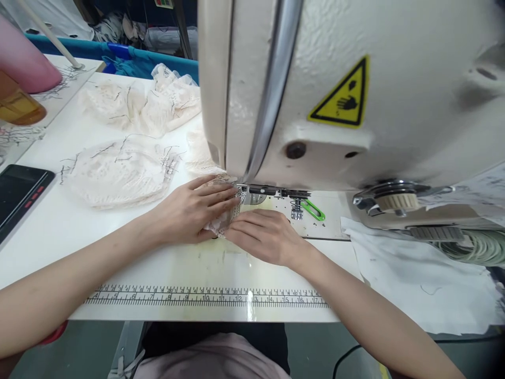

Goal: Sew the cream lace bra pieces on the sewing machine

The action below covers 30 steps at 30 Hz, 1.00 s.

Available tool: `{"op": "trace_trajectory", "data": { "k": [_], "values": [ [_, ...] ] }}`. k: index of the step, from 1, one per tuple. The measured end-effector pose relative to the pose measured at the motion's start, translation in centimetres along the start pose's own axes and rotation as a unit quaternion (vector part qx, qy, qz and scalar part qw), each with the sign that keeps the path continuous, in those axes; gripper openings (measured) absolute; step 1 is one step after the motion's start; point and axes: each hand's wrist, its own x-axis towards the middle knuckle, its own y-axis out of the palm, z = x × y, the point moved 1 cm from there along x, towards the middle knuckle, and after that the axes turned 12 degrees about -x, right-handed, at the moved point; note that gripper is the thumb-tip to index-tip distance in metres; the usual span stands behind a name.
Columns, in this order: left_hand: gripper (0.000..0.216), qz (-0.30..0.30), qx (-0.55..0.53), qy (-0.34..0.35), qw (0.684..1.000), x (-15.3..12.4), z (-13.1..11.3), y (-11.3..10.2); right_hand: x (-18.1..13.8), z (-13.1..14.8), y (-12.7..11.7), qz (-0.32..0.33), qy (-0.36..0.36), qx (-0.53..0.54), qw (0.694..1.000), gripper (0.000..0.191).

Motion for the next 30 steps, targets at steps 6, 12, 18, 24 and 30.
{"op": "trace_trajectory", "data": {
  "k": [6,12,18,24,30],
  "values": [
    [0.051,0.003,0.012,-0.007,1.000,0.1,0.0,0.1,-0.1,-0.1,0.1,-0.005,0.001,0.005,1.000,0.015],
    [0.052,-0.021,0.047,-0.002,0.999,0.2,-0.5,0.7,-0.4,-0.3,-0.1,0.032,0.016,-0.017,0.999,0.018],
    [0.052,-0.025,0.061,-0.017,0.998,0.4,-1.0,0.9,-0.9,-0.6,0.0,0.049,0.030,-0.030,0.998,0.020],
    [0.051,-0.029,0.076,-0.018,0.996,0.5,-1.2,0.8,-1.7,-0.9,0.3,0.096,0.066,-0.013,0.993,0.019],
    [0.052,-0.032,0.089,-0.020,0.995,0.4,-1.2,0.9,-1.7,-1.4,0.0,0.107,0.063,-0.019,0.992,0.018]
  ]
}}
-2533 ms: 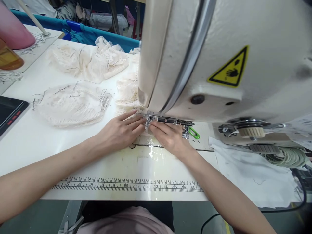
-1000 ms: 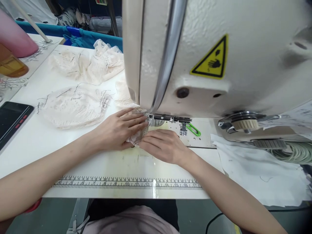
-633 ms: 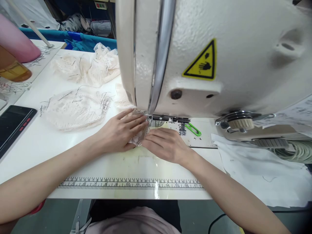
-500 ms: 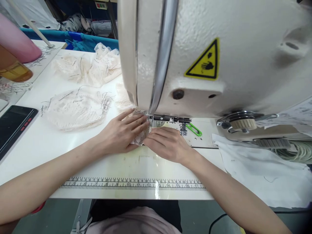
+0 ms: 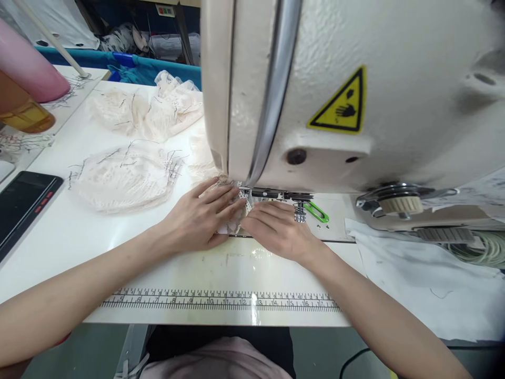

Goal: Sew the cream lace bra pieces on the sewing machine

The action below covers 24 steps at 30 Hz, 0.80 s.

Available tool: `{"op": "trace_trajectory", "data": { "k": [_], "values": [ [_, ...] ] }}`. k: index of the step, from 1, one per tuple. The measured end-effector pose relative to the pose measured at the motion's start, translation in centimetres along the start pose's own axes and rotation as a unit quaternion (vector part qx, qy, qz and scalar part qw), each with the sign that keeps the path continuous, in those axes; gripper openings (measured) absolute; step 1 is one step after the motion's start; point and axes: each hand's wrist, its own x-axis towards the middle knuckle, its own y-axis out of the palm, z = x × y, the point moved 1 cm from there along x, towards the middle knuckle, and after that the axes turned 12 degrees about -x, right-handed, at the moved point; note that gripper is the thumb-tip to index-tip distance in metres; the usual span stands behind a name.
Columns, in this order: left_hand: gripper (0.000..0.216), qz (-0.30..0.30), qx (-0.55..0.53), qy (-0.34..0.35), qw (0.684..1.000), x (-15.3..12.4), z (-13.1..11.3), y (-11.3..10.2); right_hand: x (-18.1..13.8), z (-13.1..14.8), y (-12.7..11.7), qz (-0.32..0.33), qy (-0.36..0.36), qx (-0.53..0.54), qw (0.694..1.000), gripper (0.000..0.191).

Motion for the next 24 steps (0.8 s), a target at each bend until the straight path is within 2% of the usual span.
{"op": "trace_trajectory", "data": {
  "k": [5,9,15,17,21,24],
  "values": [
    [0.051,0.004,0.005,-0.002,1.000,0.0,0.0,0.1,0.2,-0.5,-0.5,0.009,-0.008,-0.022,1.000,0.021],
    [0.053,0.011,0.004,-0.002,1.000,0.0,0.0,0.1,0.4,-0.9,-0.9,0.005,-0.021,-0.042,0.999,0.014],
    [0.056,0.017,-0.012,-0.011,1.000,-0.2,0.1,0.3,0.2,-1.3,-1.0,-0.021,0.023,-0.067,0.997,0.007],
    [0.050,-0.006,-0.016,0.004,1.000,-0.2,0.1,0.3,0.1,-1.3,-0.9,-0.012,0.028,-0.050,0.998,0.008],
    [0.032,-0.067,-0.015,0.078,0.995,0.0,-0.2,0.2,0.1,-1.2,-0.7,0.016,0.028,0.019,0.999,0.013],
    [0.023,-0.083,-0.019,0.087,0.993,0.1,-0.3,0.1,0.2,-0.7,-0.5,0.019,0.031,0.045,0.998,0.017]
  ]
}}
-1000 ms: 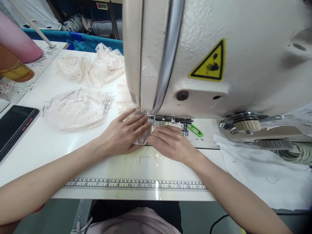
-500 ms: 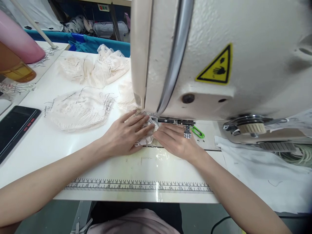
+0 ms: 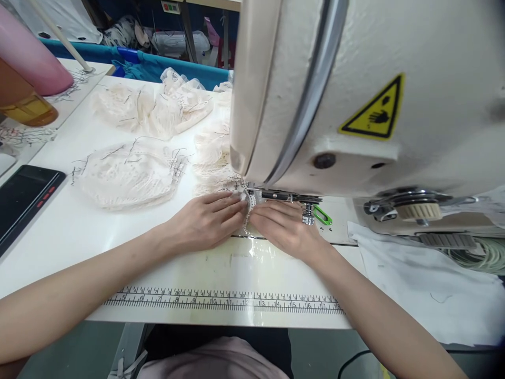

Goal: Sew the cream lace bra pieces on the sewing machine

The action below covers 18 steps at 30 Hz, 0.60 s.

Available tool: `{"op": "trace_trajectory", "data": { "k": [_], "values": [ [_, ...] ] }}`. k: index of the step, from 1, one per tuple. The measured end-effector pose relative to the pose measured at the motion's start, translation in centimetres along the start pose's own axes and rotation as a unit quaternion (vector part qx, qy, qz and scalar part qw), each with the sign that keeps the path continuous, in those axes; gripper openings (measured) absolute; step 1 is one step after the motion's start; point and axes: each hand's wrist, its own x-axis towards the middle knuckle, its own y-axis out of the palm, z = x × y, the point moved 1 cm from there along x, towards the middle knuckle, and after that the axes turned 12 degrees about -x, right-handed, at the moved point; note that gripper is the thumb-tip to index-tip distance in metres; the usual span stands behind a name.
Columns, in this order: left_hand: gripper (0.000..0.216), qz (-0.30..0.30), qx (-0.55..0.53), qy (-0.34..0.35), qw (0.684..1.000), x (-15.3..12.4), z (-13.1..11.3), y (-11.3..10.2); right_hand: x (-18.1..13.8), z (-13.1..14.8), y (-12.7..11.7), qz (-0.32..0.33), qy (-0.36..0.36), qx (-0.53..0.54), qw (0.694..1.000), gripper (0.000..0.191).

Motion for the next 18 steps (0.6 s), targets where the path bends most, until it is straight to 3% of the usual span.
{"op": "trace_trajectory", "data": {
  "k": [18],
  "values": [
    [0.023,0.008,-0.019,-0.066,0.998,0.08,0.68,-0.11,0.45,0.92,0.70,-0.045,0.009,-0.029,0.999,0.019]
  ]
}}
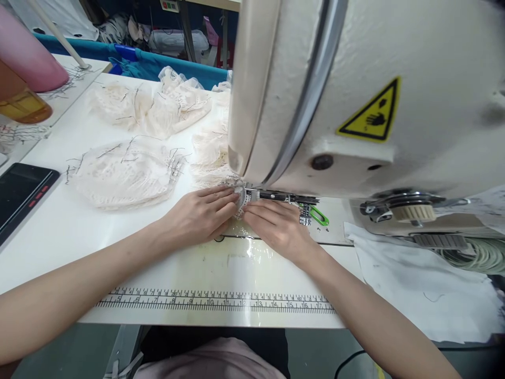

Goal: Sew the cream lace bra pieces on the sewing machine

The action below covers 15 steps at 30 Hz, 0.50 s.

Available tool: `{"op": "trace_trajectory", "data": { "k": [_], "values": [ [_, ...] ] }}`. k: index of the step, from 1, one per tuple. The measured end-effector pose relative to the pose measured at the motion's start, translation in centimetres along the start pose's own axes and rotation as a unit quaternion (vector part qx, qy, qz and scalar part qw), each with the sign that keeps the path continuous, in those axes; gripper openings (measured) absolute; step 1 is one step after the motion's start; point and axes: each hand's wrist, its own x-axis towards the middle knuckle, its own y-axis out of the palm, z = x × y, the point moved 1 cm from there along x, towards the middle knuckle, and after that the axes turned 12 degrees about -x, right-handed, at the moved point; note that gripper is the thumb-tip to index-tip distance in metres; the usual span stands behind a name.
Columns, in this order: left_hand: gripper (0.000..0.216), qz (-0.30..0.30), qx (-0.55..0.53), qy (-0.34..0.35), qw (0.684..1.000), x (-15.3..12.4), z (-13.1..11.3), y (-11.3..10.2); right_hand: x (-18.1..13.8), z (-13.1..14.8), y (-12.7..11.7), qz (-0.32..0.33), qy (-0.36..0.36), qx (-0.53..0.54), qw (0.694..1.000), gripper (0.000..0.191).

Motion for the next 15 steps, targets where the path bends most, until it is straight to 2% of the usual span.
{"op": "trace_trajectory", "data": {
  "k": [6,15],
  "values": [
    [0.028,-0.001,0.016,-0.007,1.000,0.22,-0.01,0.03,-0.05,-0.42,0.16,0.057,0.044,0.065,0.995,0.024],
    [0.029,0.018,0.026,-0.035,0.999,0.11,-0.09,0.31,-0.37,-0.95,0.75,0.045,0.083,0.095,0.991,0.020]
  ]
}}
